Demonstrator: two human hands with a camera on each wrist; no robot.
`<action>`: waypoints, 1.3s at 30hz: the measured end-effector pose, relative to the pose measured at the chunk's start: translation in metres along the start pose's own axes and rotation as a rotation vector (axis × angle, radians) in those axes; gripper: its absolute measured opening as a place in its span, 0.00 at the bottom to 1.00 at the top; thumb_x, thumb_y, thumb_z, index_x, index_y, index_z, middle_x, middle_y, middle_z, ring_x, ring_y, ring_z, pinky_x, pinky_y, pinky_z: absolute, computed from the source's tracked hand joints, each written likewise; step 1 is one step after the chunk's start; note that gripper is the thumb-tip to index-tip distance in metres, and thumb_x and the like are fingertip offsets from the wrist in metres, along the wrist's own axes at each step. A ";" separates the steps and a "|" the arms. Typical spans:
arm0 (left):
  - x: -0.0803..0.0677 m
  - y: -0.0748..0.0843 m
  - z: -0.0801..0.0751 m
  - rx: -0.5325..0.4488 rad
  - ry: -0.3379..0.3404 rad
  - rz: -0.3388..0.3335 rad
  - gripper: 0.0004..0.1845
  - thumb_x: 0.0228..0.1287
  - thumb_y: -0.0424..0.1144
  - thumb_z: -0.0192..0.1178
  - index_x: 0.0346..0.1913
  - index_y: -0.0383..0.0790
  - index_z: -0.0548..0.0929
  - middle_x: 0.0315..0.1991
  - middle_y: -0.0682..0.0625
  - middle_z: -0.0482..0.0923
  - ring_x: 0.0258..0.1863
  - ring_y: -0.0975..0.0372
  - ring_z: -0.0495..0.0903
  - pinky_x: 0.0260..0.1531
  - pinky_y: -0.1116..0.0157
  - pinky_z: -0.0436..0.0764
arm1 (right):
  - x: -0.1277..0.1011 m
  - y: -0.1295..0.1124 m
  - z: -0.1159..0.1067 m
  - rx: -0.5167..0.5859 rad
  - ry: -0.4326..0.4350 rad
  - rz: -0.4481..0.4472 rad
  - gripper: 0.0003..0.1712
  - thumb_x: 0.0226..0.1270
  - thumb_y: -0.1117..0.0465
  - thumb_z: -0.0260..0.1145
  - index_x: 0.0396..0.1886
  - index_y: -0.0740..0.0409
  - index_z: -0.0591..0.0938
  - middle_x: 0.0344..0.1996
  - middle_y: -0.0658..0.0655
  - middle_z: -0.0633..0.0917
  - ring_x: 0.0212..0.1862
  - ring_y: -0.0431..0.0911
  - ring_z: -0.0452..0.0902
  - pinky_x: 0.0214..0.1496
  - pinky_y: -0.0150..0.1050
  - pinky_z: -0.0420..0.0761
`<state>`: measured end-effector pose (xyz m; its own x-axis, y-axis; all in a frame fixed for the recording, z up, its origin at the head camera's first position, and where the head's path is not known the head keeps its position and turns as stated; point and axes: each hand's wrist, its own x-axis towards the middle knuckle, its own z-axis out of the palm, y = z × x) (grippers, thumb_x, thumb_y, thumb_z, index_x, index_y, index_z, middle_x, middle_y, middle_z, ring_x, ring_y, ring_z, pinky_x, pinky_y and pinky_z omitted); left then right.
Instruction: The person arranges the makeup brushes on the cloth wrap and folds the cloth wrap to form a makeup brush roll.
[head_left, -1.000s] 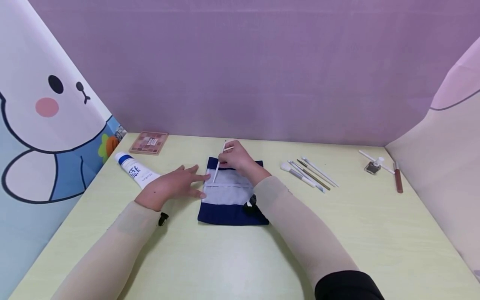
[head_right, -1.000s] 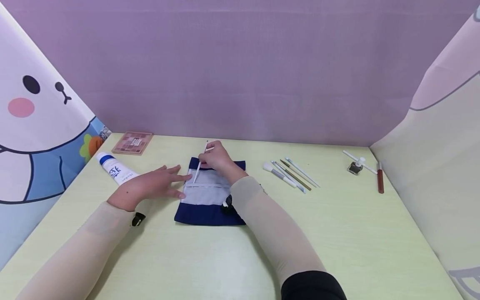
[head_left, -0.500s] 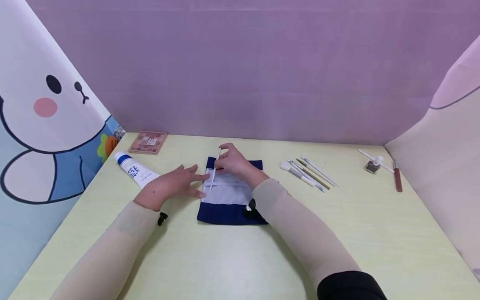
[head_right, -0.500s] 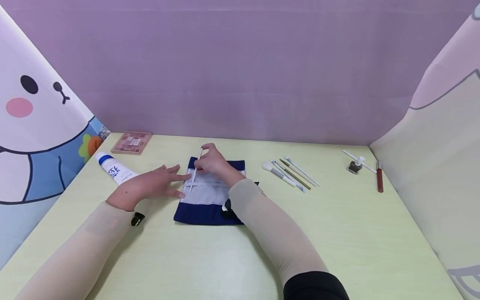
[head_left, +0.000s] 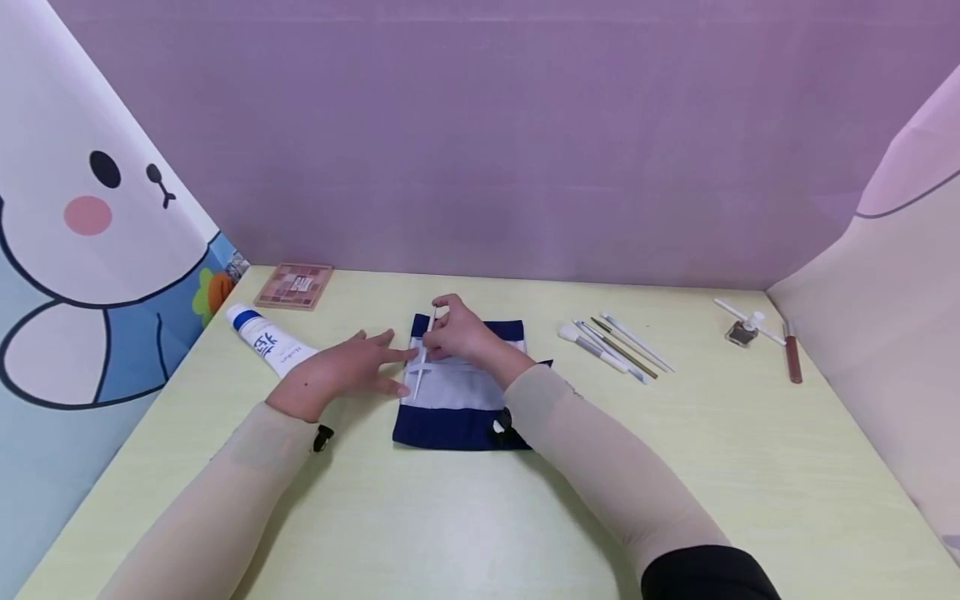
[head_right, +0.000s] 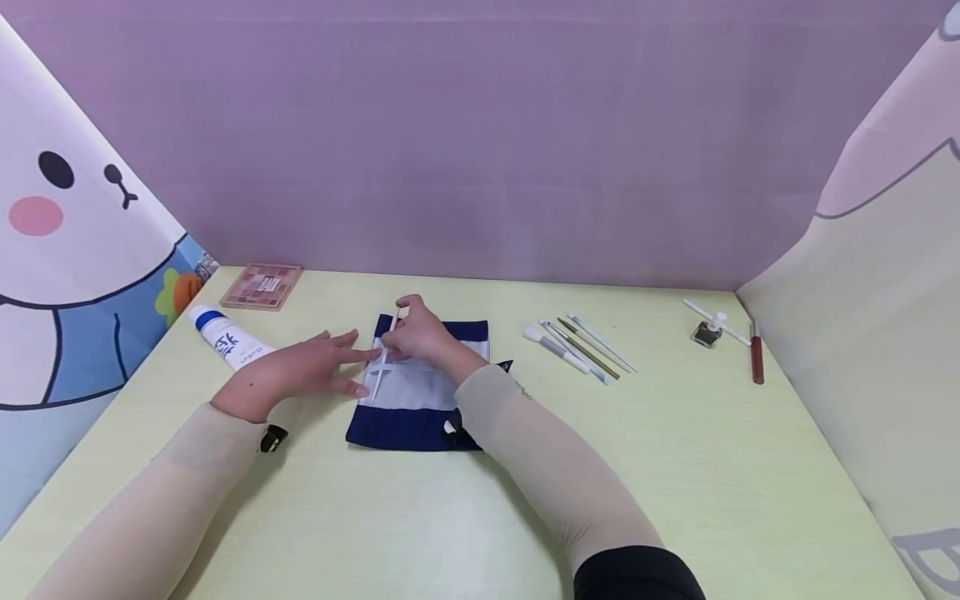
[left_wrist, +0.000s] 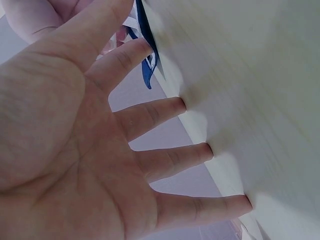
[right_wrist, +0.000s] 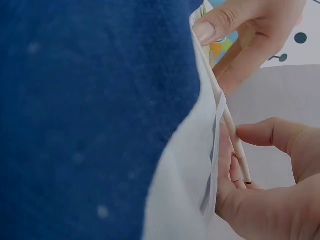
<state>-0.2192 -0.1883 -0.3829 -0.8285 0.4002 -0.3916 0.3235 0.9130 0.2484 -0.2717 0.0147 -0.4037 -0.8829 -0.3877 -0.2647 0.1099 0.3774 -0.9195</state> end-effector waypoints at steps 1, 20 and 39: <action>0.000 0.000 0.000 -0.001 0.000 0.000 0.40 0.73 0.61 0.65 0.83 0.55 0.67 0.86 0.28 0.48 0.79 0.18 0.50 0.76 0.26 0.62 | -0.001 0.000 0.000 -0.029 0.004 -0.004 0.44 0.73 0.68 0.68 0.82 0.57 0.58 0.54 0.63 0.83 0.39 0.46 0.85 0.42 0.37 0.90; -0.001 -0.001 0.001 0.016 0.013 0.003 0.41 0.71 0.63 0.66 0.82 0.56 0.68 0.85 0.28 0.49 0.78 0.18 0.51 0.73 0.25 0.65 | -0.017 -0.001 0.000 -0.326 -0.012 -0.008 0.41 0.71 0.57 0.73 0.78 0.60 0.66 0.48 0.56 0.88 0.41 0.44 0.80 0.40 0.35 0.80; -0.002 0.000 0.001 0.011 0.011 0.011 0.41 0.72 0.62 0.65 0.83 0.56 0.67 0.86 0.28 0.49 0.79 0.18 0.50 0.74 0.26 0.65 | -0.020 -0.001 0.004 -0.505 -0.052 -0.022 0.23 0.82 0.52 0.61 0.69 0.57 0.80 0.61 0.55 0.86 0.53 0.47 0.82 0.58 0.45 0.85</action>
<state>-0.2171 -0.1895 -0.3827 -0.8300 0.4094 -0.3789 0.3379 0.9094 0.2425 -0.2522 0.0183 -0.3986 -0.8573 -0.4367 -0.2725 -0.1544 0.7231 -0.6732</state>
